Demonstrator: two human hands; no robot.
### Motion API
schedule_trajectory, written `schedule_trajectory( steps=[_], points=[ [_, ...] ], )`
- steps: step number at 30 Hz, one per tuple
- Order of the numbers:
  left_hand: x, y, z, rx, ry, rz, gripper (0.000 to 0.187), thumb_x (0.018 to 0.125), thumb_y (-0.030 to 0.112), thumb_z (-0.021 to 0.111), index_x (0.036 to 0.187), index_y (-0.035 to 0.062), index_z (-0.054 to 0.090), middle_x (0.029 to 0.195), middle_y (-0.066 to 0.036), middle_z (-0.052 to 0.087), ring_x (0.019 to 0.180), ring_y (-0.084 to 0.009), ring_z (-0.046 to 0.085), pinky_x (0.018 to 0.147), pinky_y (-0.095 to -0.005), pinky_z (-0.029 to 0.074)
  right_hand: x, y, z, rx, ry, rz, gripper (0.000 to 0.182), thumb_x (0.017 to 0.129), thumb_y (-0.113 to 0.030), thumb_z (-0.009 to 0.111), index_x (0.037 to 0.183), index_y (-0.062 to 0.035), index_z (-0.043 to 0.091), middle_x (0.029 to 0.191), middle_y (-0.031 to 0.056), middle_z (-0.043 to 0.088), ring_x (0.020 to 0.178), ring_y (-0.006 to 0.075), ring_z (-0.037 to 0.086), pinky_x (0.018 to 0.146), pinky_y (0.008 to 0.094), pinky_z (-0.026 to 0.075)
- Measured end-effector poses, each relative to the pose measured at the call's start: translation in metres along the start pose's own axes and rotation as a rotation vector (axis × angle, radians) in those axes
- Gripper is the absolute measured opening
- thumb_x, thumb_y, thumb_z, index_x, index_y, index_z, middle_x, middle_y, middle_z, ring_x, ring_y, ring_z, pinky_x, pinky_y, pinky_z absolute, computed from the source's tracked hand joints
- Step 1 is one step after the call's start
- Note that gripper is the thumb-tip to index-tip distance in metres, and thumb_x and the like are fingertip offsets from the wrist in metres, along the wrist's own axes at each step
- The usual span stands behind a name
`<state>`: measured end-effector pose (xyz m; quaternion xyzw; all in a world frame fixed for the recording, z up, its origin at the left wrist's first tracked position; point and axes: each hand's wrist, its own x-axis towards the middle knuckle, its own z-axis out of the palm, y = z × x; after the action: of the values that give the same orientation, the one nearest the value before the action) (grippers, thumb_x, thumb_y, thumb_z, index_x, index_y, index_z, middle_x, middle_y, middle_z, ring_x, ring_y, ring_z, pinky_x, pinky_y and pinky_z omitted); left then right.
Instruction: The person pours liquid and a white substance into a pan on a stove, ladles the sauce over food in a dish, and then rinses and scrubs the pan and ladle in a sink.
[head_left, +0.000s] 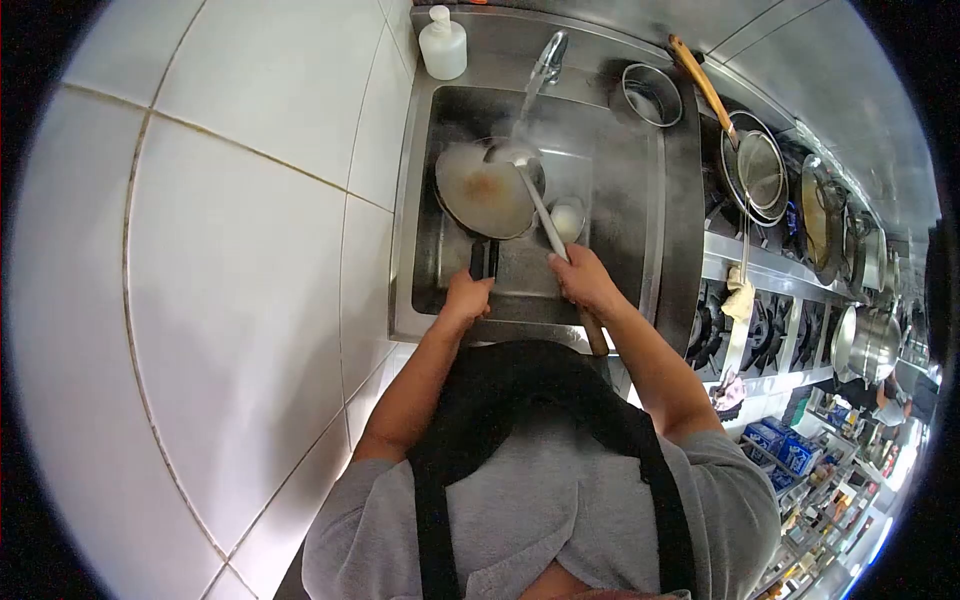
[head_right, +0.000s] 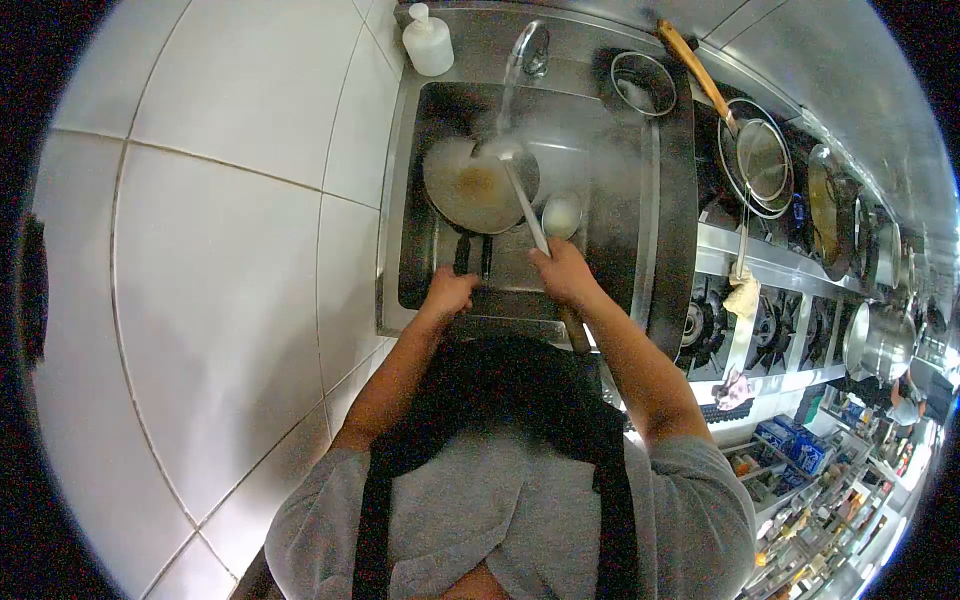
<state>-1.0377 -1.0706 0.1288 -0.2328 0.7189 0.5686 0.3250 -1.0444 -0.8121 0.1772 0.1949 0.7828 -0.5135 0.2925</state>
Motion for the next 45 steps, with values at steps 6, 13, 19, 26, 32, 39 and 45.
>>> schedule_trajectory(
  steps=[6, 13, 19, 26, 32, 39, 45],
  points=[
    [0.009, -0.014, -0.001, 0.073, -0.072, -0.048, 0.029, 0.094, 0.014, 0.069, 0.108, -0.0112, 0.063, 0.070, -0.013, 0.064, 0.051, -0.0243, 0.063, 0.045, -0.0420, 0.047, -0.019, 0.009, 0.002, -0.264, 0.188, -0.245, 0.043, 0.103, -0.040, 0.066, 0.108, 0.0030, 0.064, 0.090, 0.0286, 0.070, 0.091, 0.0542, 0.068, 0.082, 0.0579, 0.053],
    [0.009, -0.019, 0.001, 0.040, -0.069, -0.004, 0.038, 0.095, 0.013, 0.070, 0.115, -0.0164, 0.057, 0.071, -0.015, 0.063, 0.052, -0.0238, 0.063, 0.045, -0.0400, 0.047, -0.026, 0.021, -0.001, -0.249, 0.291, -0.314, 0.041, 0.101, -0.038, 0.069, 0.108, 0.0018, 0.065, 0.086, 0.0252, 0.071, 0.085, 0.0453, 0.072, 0.076, 0.0531, 0.054],
    [0.008, -0.018, 0.001, 0.134, -0.076, 0.028, 0.037, 0.095, 0.017, 0.069, 0.116, -0.0126, 0.061, 0.073, -0.017, 0.065, 0.055, -0.0252, 0.065, 0.047, -0.0415, 0.049, -0.021, -0.023, 0.001, -0.168, 0.144, -0.178, 0.040, 0.104, -0.037, 0.066, 0.113, 0.0017, 0.067, 0.080, 0.0113, 0.069, 0.069, 0.0299, 0.067, 0.064, 0.0446, 0.053],
    [0.005, -0.020, -0.004, 0.132, -0.101, -0.067, 0.046, 0.096, 0.024, 0.069, 0.122, -0.0133, 0.064, 0.080, -0.020, 0.071, 0.060, -0.0288, 0.069, 0.052, -0.0432, 0.053, -0.001, -0.022, 0.009, 1.037, -0.341, 0.156, 0.041, 0.114, -0.037, 0.049, 0.124, -0.0004, 0.063, 0.082, 0.0014, 0.060, 0.064, 0.0137, 0.056, 0.058, 0.0288, 0.047],
    [0.085, -0.124, 0.003, 0.364, -0.195, 0.272, 0.041, 0.096, 0.025, 0.071, 0.113, -0.0120, 0.068, 0.077, -0.020, 0.071, 0.062, -0.0296, 0.069, 0.055, -0.0414, 0.053, 0.036, 0.015, 0.028, 1.643, -0.640, 0.414, 0.037, 0.113, -0.029, 0.050, 0.129, 0.0026, 0.060, 0.080, 0.0020, 0.057, 0.064, 0.0158, 0.056, 0.057, 0.0314, 0.047],
    [0.035, -0.059, -0.004, 0.319, -0.198, 0.063, 0.040, 0.092, 0.026, 0.073, 0.107, -0.0106, 0.069, 0.076, -0.017, 0.070, 0.059, -0.0282, 0.066, 0.054, -0.0434, 0.050, 0.001, -0.056, 0.033, -0.271, 0.070, -0.109, 0.031, 0.103, -0.028, 0.062, 0.104, 0.0028, 0.068, 0.079, 0.0109, 0.066, 0.074, 0.0185, 0.065, 0.063, 0.0390, 0.051],
    [0.018, -0.040, -0.002, 0.108, -0.198, -0.078, 0.033, 0.091, 0.025, 0.073, 0.101, -0.0065, 0.069, 0.073, -0.014, 0.066, 0.060, -0.0254, 0.063, 0.053, -0.0422, 0.049, 0.033, -0.116, 0.070, -0.191, 0.437, -0.494, 0.034, 0.102, -0.028, 0.059, 0.109, 0.0046, 0.065, 0.091, 0.0246, 0.074, 0.090, 0.0432, 0.074, 0.079, 0.0533, 0.055]
  ],
)
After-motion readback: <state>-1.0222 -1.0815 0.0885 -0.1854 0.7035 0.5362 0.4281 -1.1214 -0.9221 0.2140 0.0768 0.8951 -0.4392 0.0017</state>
